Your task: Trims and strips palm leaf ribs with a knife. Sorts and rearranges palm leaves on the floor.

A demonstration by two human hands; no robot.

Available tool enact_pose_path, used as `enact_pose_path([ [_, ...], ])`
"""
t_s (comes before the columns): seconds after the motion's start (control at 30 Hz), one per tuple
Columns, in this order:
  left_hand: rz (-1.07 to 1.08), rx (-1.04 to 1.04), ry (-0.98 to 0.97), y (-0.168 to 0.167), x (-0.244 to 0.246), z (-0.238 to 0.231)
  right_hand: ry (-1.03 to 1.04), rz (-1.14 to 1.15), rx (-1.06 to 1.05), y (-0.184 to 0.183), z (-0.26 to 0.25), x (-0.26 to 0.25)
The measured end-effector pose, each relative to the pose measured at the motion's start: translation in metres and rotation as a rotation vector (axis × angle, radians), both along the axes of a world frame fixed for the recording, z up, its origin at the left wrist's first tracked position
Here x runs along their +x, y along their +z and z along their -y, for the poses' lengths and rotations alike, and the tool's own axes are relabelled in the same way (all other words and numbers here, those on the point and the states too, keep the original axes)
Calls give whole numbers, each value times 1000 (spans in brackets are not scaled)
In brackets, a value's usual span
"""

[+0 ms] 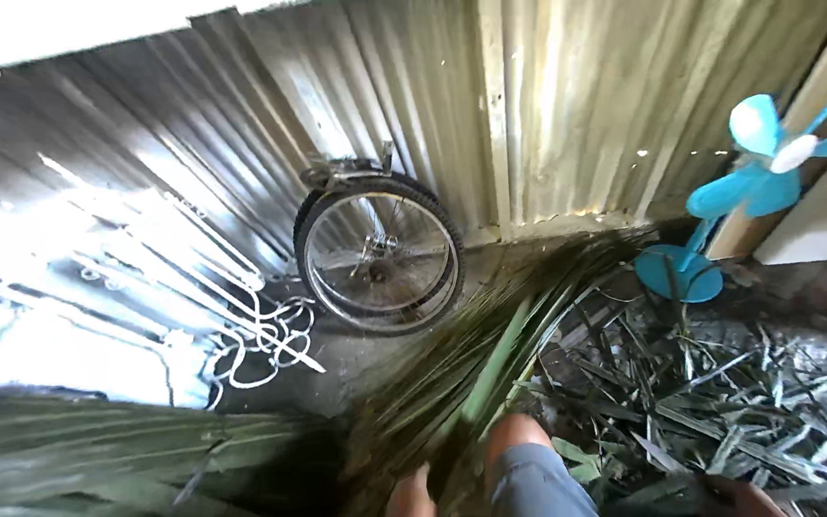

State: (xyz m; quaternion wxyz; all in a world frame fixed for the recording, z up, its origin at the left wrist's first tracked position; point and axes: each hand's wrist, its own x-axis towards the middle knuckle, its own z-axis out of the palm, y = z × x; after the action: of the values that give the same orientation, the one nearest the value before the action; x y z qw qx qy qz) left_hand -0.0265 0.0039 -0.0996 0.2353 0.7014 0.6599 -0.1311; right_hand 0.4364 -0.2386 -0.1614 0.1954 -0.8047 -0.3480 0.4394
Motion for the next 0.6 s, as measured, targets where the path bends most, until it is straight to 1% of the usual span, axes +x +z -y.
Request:
enact_pose_path([
  [0.03,7,81,-49,15,3,-1,-36,-18,47,2,-1,-3],
  [0.1,86,248,-115,53,10,1,-88,-59,139,8,-3,-3],
  [0.17,209,423,-169,93,17,10,-169,-151,250,23,-4,-6],
  [0.2,288,508,-201,108,23,16,-211,-229,308,33,-5,-9],
  [0.23,376,579,-239,118,29,22,-243,-328,376,45,-5,-12],
  [0.3,541,647,-304,131,49,34,-248,-526,525,71,-5,-23],
  [0.37,676,616,-353,137,76,46,-153,-661,629,98,-7,-33],
  [0.47,828,505,-443,139,122,62,31,-774,704,133,-13,-48],
  [0.53,906,373,-501,136,151,69,133,-853,742,150,-17,-58],
  [0.6,964,241,-565,130,174,74,188,-925,781,158,-18,-68],
])
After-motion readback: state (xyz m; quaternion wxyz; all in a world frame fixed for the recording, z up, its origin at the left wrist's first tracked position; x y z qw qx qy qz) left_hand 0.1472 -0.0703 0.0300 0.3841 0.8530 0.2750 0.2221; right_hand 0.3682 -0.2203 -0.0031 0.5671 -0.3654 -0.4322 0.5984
